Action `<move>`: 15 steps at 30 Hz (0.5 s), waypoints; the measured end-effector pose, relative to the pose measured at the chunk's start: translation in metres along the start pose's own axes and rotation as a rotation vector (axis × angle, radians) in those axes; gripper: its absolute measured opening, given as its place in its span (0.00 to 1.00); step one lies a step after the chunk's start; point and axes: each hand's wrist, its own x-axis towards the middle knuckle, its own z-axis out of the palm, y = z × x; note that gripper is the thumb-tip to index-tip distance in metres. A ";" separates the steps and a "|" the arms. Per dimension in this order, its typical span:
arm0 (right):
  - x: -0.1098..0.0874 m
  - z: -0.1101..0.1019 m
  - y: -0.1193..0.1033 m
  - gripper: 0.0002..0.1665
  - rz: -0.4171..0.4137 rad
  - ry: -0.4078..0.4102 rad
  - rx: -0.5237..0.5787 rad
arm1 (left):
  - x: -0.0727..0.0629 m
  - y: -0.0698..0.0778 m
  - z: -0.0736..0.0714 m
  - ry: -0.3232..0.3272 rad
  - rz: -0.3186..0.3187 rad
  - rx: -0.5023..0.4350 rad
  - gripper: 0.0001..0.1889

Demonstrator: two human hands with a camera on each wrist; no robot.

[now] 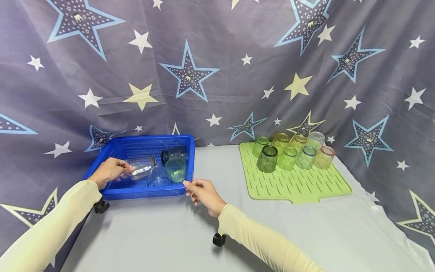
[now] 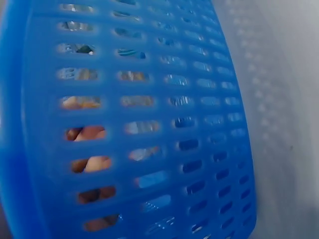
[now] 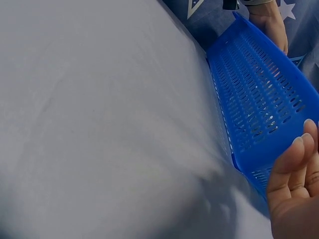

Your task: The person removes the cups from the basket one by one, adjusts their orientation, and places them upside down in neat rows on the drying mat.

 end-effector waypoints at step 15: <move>-0.001 -0.002 -0.008 0.29 -0.033 0.011 -0.161 | -0.017 0.010 0.000 0.263 -0.057 -0.188 0.15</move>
